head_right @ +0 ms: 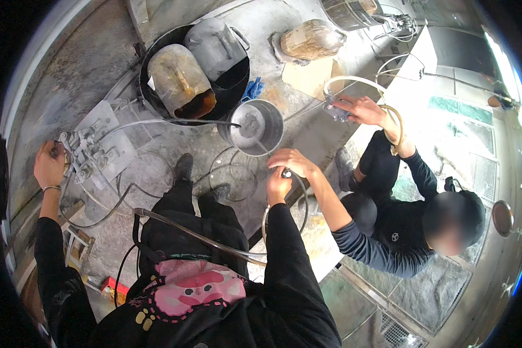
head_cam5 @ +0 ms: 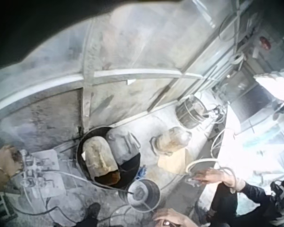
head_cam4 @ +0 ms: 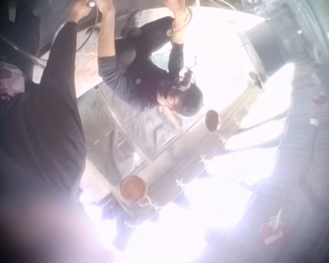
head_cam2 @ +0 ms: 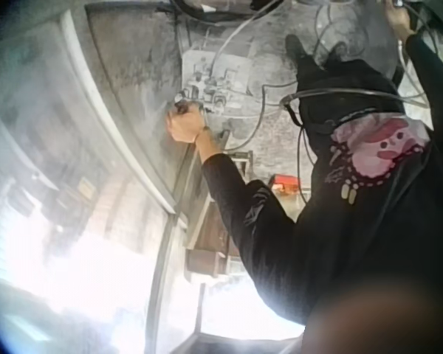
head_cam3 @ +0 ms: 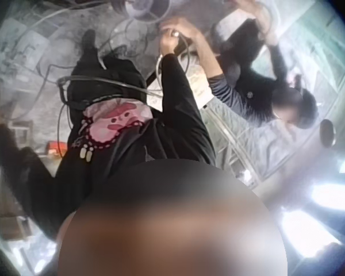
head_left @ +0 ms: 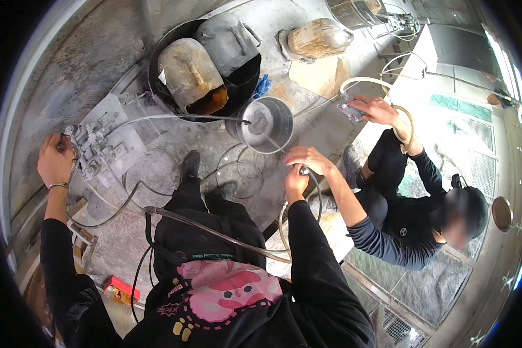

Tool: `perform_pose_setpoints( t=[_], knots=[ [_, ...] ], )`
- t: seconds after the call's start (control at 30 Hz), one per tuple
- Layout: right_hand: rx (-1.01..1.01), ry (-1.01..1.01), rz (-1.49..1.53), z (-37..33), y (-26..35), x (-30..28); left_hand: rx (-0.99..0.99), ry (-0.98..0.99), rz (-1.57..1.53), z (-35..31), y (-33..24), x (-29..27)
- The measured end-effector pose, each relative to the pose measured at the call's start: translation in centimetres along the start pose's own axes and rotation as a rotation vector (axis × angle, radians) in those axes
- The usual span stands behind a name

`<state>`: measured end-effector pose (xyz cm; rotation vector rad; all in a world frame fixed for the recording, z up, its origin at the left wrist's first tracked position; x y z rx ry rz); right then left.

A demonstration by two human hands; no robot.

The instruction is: The person uses a spray gun to rinse a metal bucket and a large container, then sprays the floor and a nearby workbench. They adjust a valve on a wall-mounted manifold and continue rinsing the bucket and container. Another person is visible in the background also using a spray gun.

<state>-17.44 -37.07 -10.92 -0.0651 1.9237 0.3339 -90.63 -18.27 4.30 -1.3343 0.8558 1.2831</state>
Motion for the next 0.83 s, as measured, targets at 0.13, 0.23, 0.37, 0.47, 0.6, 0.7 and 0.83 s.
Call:
perform_pose_setpoints(
  t=[0.13, 0.23, 0.37, 0.47, 0.6, 0.7, 0.83],
  knots=[
    [0.051, 0.054, 0.048, 0.6, -1.5, 0.7, -0.078, 0.123, 0.078, 0.4, 0.2, 0.2],
    [-0.002, 0.039, 0.144, 1.1, -2.4, 1.4, -0.008, 0.023, 0.057, 0.1, 0.0, 0.0],
    [-0.072, 0.025, 0.387, 2.5, -2.9, 1.8, 0.038, -0.010, 0.060, -0.2, 0.0, 0.2],
    [-0.097, -0.004, 0.471, 3.5, -3.3, 1.1, 0.024, 0.036, 0.077, 0.1, 0.1, 0.1],
    [-0.003, 0.029, 0.446, 3.0, -3.9, -0.4, 0.039, 0.012, 0.077, 0.1, 0.0, 0.0],
    [-0.006, 0.094, 0.538, 1.1, -3.2, -1.0, 0.031, 0.017, 0.059, 0.1, 0.4, 0.1],
    [0.008, 0.117, 0.672, -0.8, -2.7, -2.1, 0.059, 0.016, 0.074, 0.3, 0.4, 0.5]
  ],
)
Point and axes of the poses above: each hand's wrist, its own z-axis towards the middle knuckle, its own x-axis out of the palm, y = z × x, the point moved 4 cm from there along z, towards the middle knuckle, and after that the axes turned 11 degrees about -z, right-handed, at the moved point
